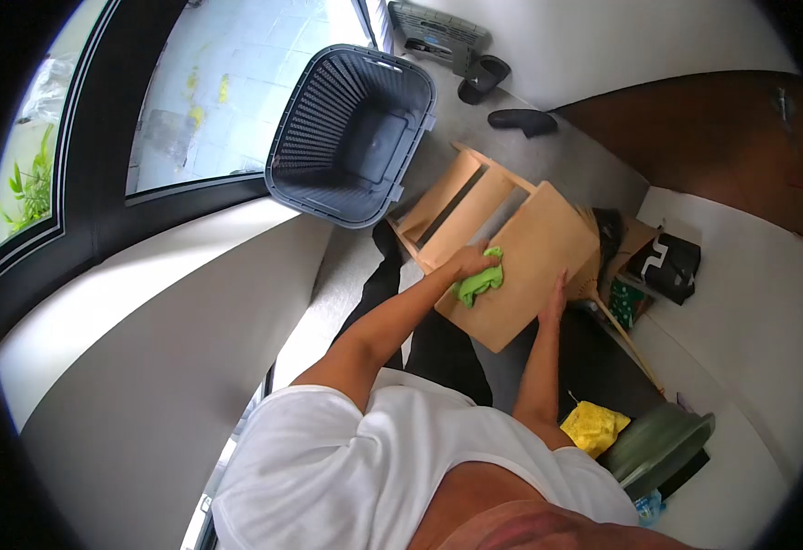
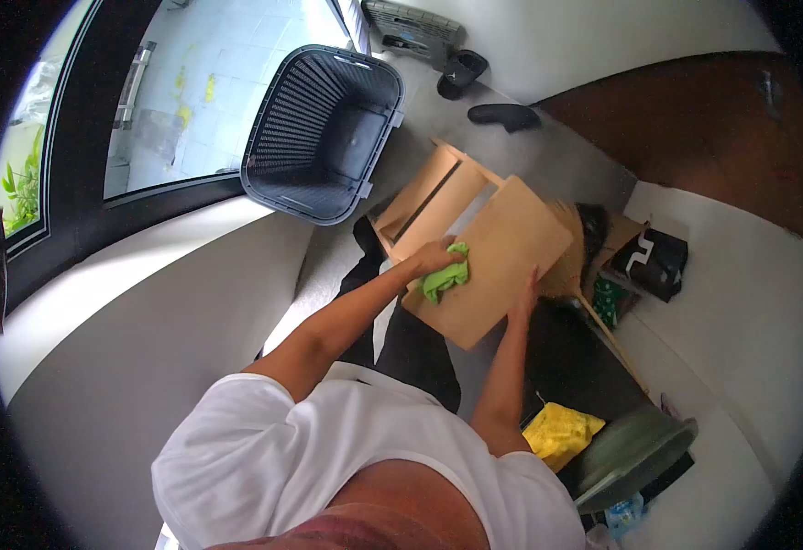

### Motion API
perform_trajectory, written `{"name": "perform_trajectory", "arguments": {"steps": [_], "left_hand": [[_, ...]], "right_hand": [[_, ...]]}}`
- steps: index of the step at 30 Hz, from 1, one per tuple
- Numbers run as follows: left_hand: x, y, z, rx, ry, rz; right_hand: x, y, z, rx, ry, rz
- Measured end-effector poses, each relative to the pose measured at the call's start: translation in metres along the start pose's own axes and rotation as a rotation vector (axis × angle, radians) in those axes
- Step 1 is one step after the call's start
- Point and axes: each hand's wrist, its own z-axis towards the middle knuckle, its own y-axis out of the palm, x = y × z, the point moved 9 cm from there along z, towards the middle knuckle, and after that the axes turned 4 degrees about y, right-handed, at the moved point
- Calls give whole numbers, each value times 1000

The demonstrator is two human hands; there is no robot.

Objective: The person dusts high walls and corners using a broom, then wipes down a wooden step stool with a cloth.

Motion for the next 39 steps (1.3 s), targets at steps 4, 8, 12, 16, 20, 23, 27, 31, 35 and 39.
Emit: {"name": "perform_trajectory", "arguments": {"steps": [4,8,12,16,20,23,27,31,35,39], "left_hand": [[21,-49,-15,200,-48,188],[36,-93,-10,274,-41,229],[56,-124,16,338,-38,247],[60,-161,45,414,-28,216],[65,-172,48,463,-48,180],[70,-162,51,458,-59,125],[47,-133,67,478,-10,111],[62,-119,44,532,-103,118],[81,-117,28,746,-42,218],[72,-112,2,963,156,98]], "right_hand": [[-27,39,-5,94,-172,-136],[-68,90,-7,128,-227,-126],[-102,132,27,65,-214,-136],[-133,175,60,-63,-295,-235],[-158,200,46,-138,-326,-172],[-165,193,58,-142,-304,-173],[-134,163,111,-167,-290,-217],[-118,145,123,-164,-246,-239],[-116,143,132,-128,-223,-374],[-117,145,163,-242,-318,-482]]}}
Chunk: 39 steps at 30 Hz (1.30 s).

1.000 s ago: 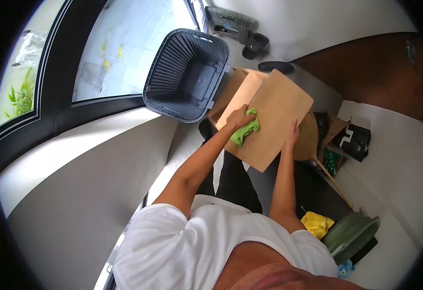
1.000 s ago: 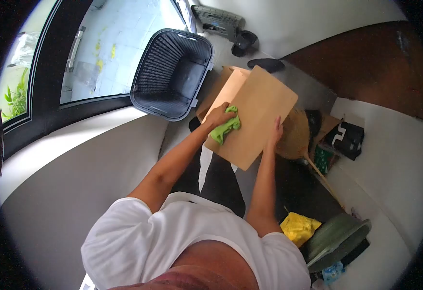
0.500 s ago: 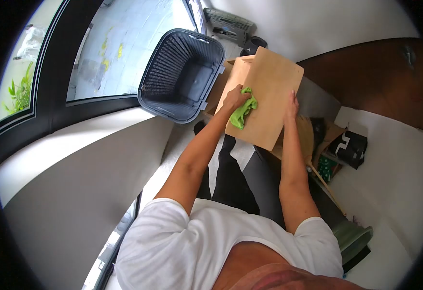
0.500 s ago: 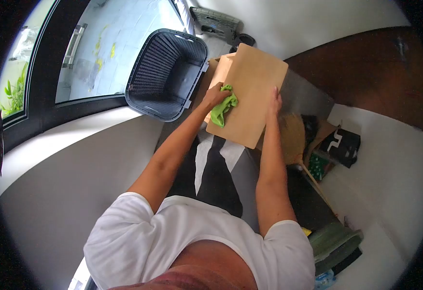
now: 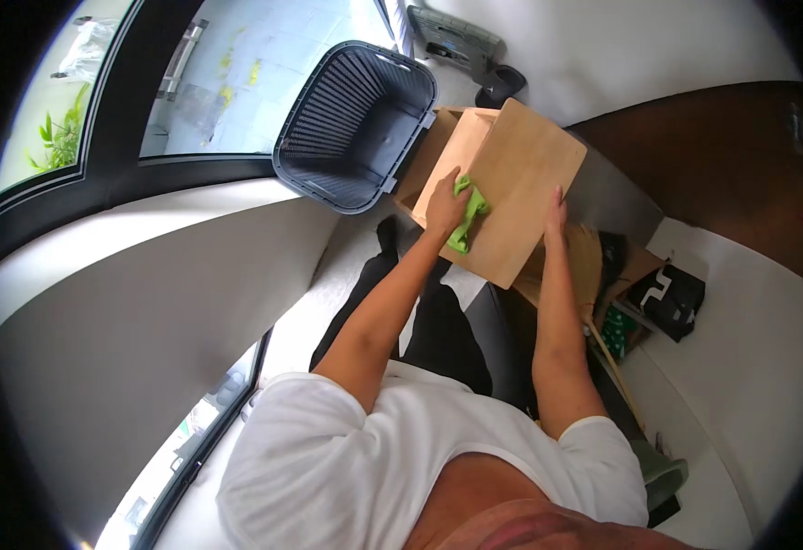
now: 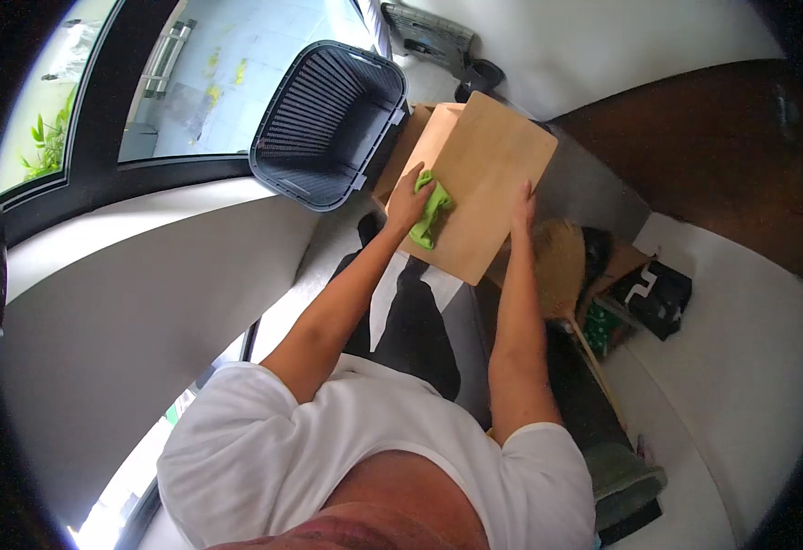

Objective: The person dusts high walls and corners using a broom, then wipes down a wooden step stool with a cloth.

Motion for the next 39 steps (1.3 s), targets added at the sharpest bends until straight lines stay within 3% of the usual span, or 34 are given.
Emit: {"name": "perform_trajectory", "arguments": {"steps": [6,7,8,10,13,17,19,26,28,32,34,36,38,39], "left_hand": [[-15,-102,-6,-1,-117,-419],[0,-135,-2,72,-36,-428],[15,-170,0,144,45,-436],[16,-227,-3,228,-42,-505],[51,-297,-20,388,-40,-653],[68,-351,-26,523,25,-788],[82,-365,-23,572,28,-808],[123,-380,37,517,119,-864],[151,-395,61,611,155,-818],[233,-463,130,506,561,-450],[263,-497,163,469,549,-269],[288,-517,199,338,542,-102],[283,-556,231,432,378,286],[275,-579,248,409,473,514]], "right_hand": [[16,-14,25,160,18,-284],[11,-16,26,202,30,-334],[-21,-14,7,275,-89,-474],[-100,7,-70,424,-329,-751],[-127,58,-110,242,-511,-861],[-98,95,-125,97,-289,-1111],[-118,96,-145,13,-221,-1140],[-97,97,-126,46,-191,-1151],[-105,97,-122,54,-86,-1114],[-132,105,-132,-7,159,-1114],[-127,112,-127,16,237,-1118],[-116,115,-122,10,182,-1111],[-111,116,-117,-11,205,-1131],[-110,116,-115,-35,257,-1150]]}}
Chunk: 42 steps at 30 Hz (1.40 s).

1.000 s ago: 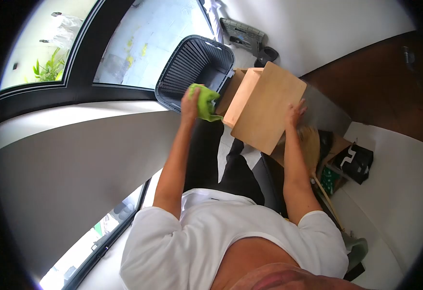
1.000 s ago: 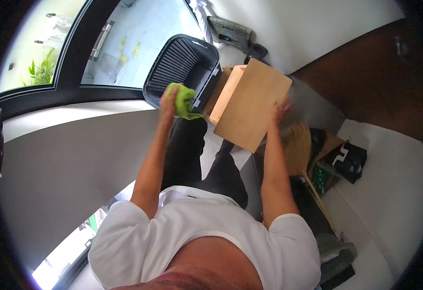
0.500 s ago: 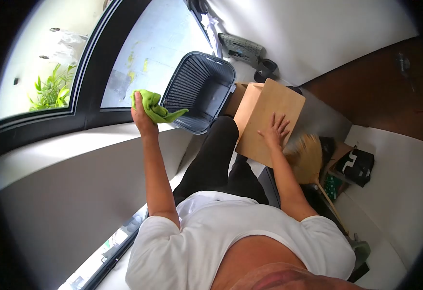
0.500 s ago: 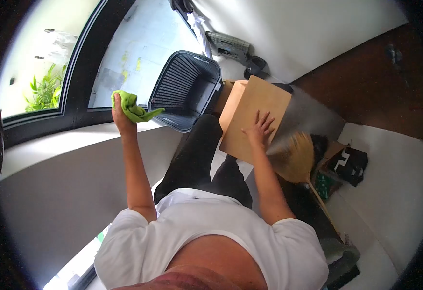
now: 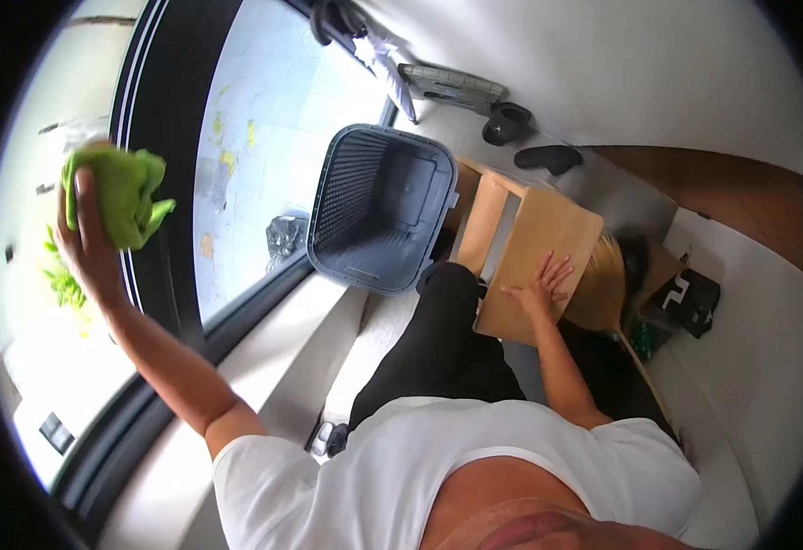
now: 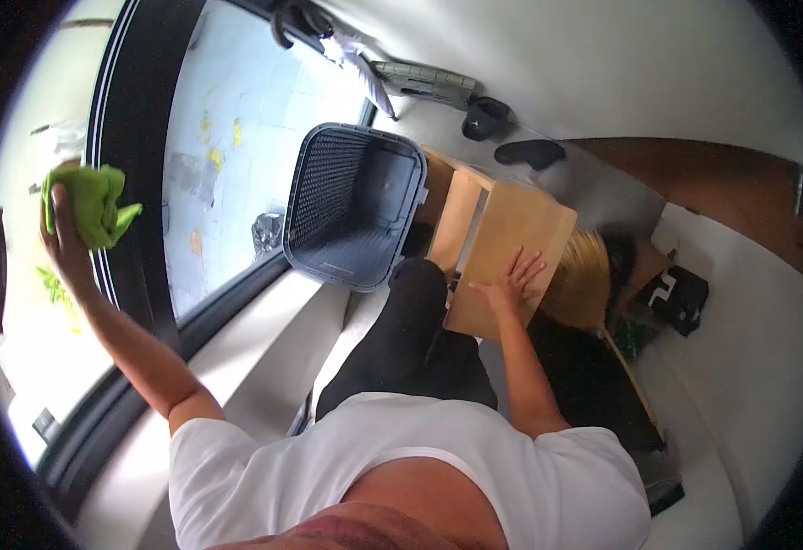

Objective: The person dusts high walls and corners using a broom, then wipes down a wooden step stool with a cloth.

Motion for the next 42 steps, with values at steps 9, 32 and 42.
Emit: {"name": "perform_trajectory", "arguments": {"steps": [9,32,42], "left_hand": [[-52,34,-7,64,-235,-419],[-57,30,-13,6,-413,-498],[-52,44,-11,-28,-477,-658]], "right_hand": [[-9,-8,5,-220,109,-238],[27,5,18,-211,-385,-17],[-52,-124,59,-217,-361,3]]}}
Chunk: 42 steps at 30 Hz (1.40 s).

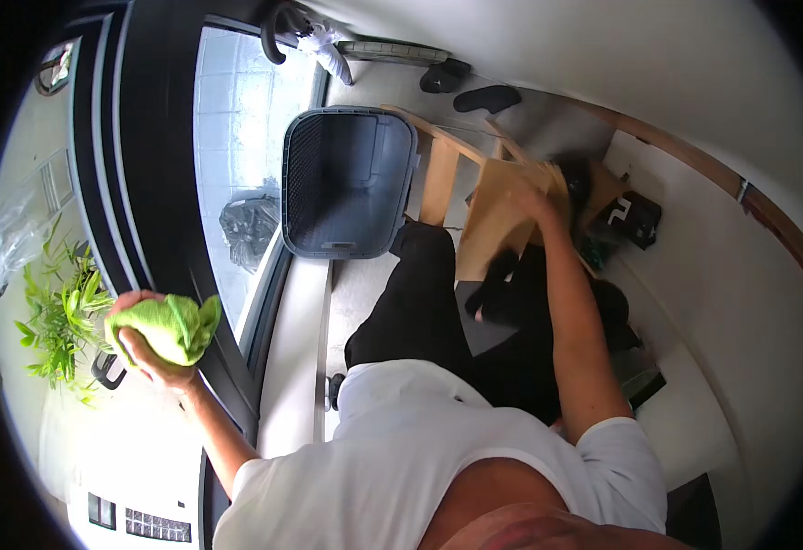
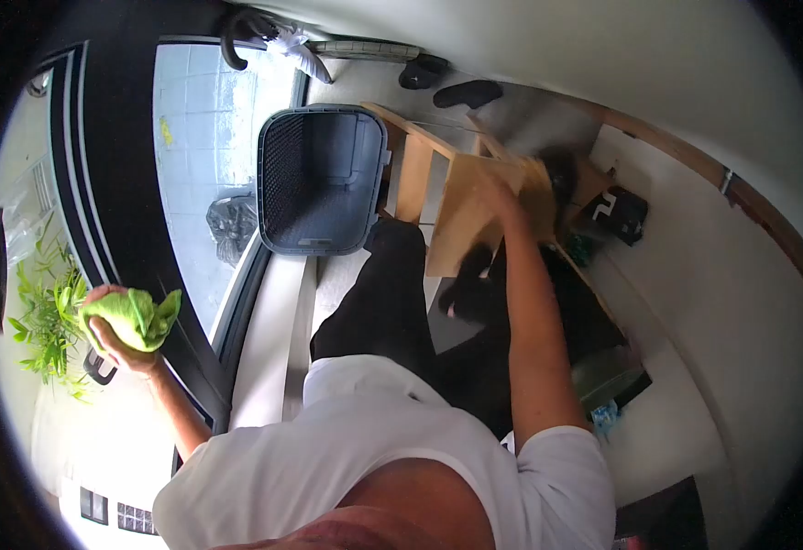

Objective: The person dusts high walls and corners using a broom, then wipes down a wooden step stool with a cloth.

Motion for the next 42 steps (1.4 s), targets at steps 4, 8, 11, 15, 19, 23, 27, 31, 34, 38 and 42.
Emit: {"name": "perform_trajectory", "arguments": {"steps": [4,8,11,15,19,23,27,31,34,38,42], "left_hand": [[7,3,2,-47,62,-57],[18,7,0,-98,108,-10],[23,9,0,-105,170,37],[30,13,3,-127,202,74],[28,11,1,-119,220,52],[29,9,1,-117,225,23],[20,3,0,-67,144,2],[31,7,1,-89,214,107],[42,18,2,-95,237,239],[48,29,0,-165,157,485],[66,45,-3,-149,156,717]], "right_hand": [[-46,-86,-7,51,-136,148],[-58,-157,-29,-43,-8,81],[-8,-159,-21,27,2,210],[20,-91,-40,-271,159,-108],[74,-45,-42,-380,174,365],[8,-139,-83,155,227,708],[-37,-174,-134,163,125,883],[-90,-213,-211,404,5,721],[-165,-229,-261,570,-228,86],[-162,-226,-269,613,-269,-60],[-147,-232,-262,600,-325,-23]]}}
